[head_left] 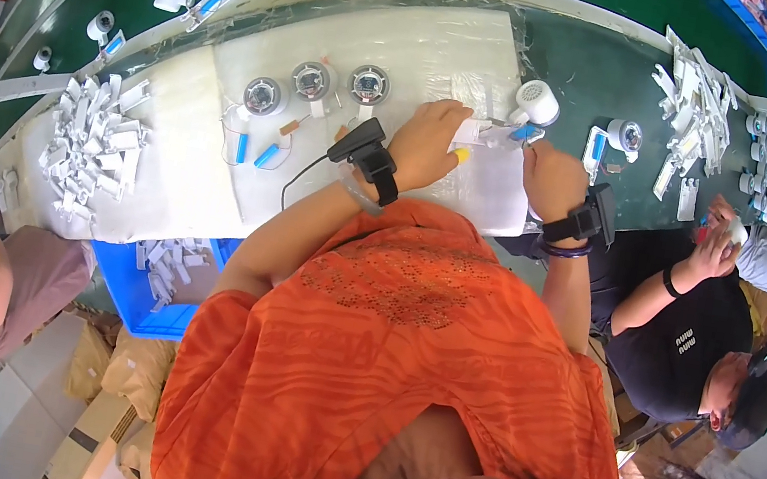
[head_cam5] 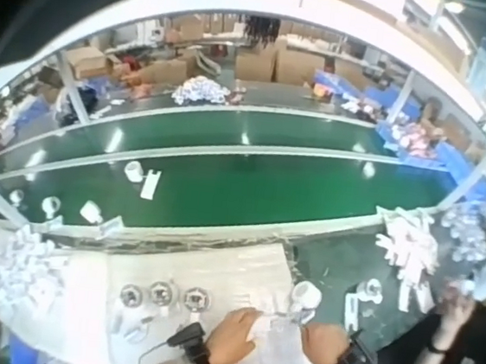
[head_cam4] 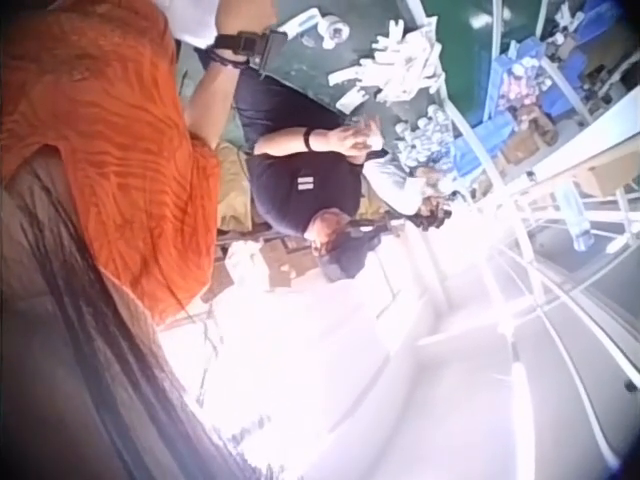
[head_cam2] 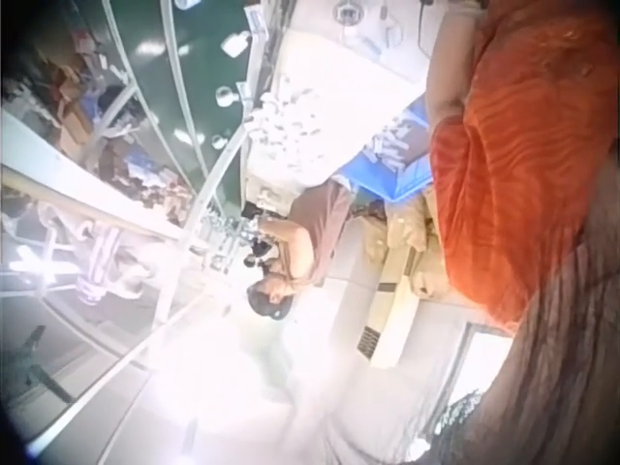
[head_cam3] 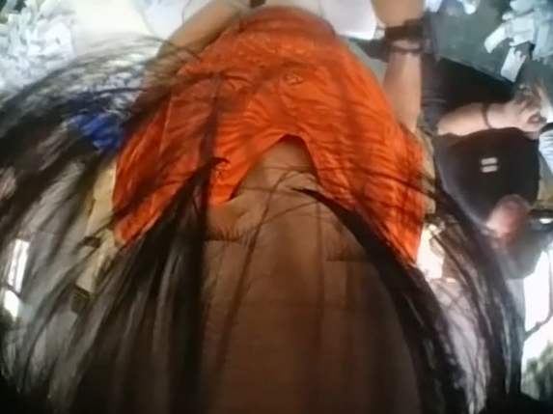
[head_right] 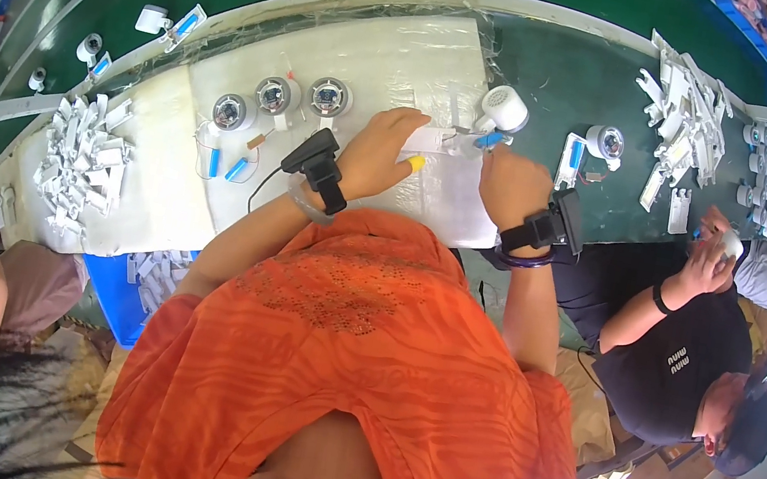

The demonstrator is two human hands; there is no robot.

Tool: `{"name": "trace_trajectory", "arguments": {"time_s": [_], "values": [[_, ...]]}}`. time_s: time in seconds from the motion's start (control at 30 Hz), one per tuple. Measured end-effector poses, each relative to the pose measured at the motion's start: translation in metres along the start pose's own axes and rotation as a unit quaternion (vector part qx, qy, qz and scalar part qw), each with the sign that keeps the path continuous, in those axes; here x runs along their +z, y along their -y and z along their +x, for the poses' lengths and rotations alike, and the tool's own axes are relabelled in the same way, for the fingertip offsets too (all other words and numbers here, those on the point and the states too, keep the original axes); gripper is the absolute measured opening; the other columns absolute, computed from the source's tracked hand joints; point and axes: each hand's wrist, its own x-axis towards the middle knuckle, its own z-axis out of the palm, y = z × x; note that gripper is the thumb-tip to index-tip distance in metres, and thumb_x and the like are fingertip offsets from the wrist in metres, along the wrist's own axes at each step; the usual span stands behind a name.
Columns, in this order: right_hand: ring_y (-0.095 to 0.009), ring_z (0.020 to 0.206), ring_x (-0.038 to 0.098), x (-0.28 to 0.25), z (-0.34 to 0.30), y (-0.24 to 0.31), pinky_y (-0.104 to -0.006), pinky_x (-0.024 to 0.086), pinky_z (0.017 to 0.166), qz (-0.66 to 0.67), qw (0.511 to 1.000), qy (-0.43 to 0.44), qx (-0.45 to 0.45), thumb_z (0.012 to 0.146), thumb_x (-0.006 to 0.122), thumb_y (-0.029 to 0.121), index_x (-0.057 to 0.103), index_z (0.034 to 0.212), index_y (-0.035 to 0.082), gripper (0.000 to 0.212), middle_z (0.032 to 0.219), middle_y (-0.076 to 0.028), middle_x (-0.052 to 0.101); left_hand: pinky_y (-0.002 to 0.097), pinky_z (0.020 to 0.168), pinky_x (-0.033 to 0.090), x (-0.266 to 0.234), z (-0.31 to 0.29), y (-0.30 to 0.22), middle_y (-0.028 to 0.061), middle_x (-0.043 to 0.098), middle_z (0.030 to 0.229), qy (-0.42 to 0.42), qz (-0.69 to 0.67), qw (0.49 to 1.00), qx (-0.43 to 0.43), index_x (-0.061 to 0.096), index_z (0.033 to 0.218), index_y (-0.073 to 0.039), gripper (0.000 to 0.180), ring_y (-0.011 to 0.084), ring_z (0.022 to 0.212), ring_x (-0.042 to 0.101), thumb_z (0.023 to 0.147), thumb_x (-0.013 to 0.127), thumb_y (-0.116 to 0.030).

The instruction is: Assembling electronic components by precisely applying stickers and mounting small parts on a production line.

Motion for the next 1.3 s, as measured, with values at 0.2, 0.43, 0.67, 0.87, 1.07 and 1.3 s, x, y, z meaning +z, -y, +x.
{"name": "trace_trajectory", "arguments": {"time_s": [0.2,0.43,0.67,0.87,1.07,1.3], "values": [[-0.004,0.06,0.051,-0.038,-0.011,-0.008,-0.0197,0.041,0.056,0.603,0.772,0.181,0.082,0.101,0.049,0.019,0.06,0.093,0.0,0.023,0.068,0.003,0.053,0.0397,0.105,0.039,-0.016,0.001,-0.022,0.0206,0.046,0.137,0.056,-0.209,0.973,0.08,0.04,0.139,0.0,0.069,0.0342,0.125,0.046,0.08,0.071,-0.017],[-0.005,0.053,0.048,-0.078,-0.014,0.012,-0.0193,0.038,0.051,0.646,0.69,0.327,-0.017,0.1,0.052,0.016,0.059,0.096,-0.001,0.019,0.069,0.002,0.054,0.0429,0.094,0.051,-0.028,0.008,-0.014,0.0192,0.047,0.139,0.301,-0.801,0.496,-0.147,0.031,0.148,-0.005,0.069,0.023,0.111,0.057,0.095,0.055,-0.044],[-0.007,0.052,0.052,-0.074,-0.003,0.018,-0.0232,0.04,0.048,0.542,0.748,0.382,-0.041,0.098,0.055,0.016,0.062,0.096,0.001,0.017,0.065,0.0,0.056,0.0294,0.075,0.053,-0.032,0.0,-0.025,0.0023,0.059,0.102,0.144,-0.649,0.731,-0.152,0.055,0.126,-0.003,0.035,0.0097,0.09,0.06,0.096,0.057,-0.021],[-0.03,0.062,0.059,-0.063,-0.007,0.027,-0.0366,0.045,0.059,0.265,0.96,0.012,-0.091,0.088,0.063,0.013,0.066,0.089,0.003,0.01,0.072,-0.012,0.063,0.0364,0.084,0.051,-0.058,-0.022,0.005,0.0116,0.057,0.115,0.159,-0.755,0.629,-0.093,0.05,0.124,0.002,0.063,0.0249,0.104,0.059,0.095,0.044,-0.054],[-0.029,0.07,0.06,-0.068,-0.003,0.053,-0.0374,0.045,0.069,0.241,0.941,-0.075,-0.223,0.083,0.069,0.011,0.069,0.093,0.006,0.011,0.074,-0.009,0.064,0.037,0.095,0.045,-0.043,-0.023,-0.007,0.0106,0.055,0.118,0.241,-0.607,0.751,-0.098,0.044,0.136,-0.001,0.067,0.0234,0.107,0.056,0.09,0.06,-0.048],[-0.026,0.07,0.056,-0.069,-0.004,0.06,-0.0343,0.043,0.067,0.306,0.922,-0.057,-0.228,0.082,0.071,0.009,0.07,0.097,0.005,0.015,0.072,-0.006,0.058,0.0393,0.107,0.034,-0.034,-0.017,-0.017,0.0154,0.037,0.142,-0.032,-0.333,0.937,0.103,0.033,0.146,-0.008,0.093,0.0294,0.128,0.038,0.068,0.082,-0.019]]}}
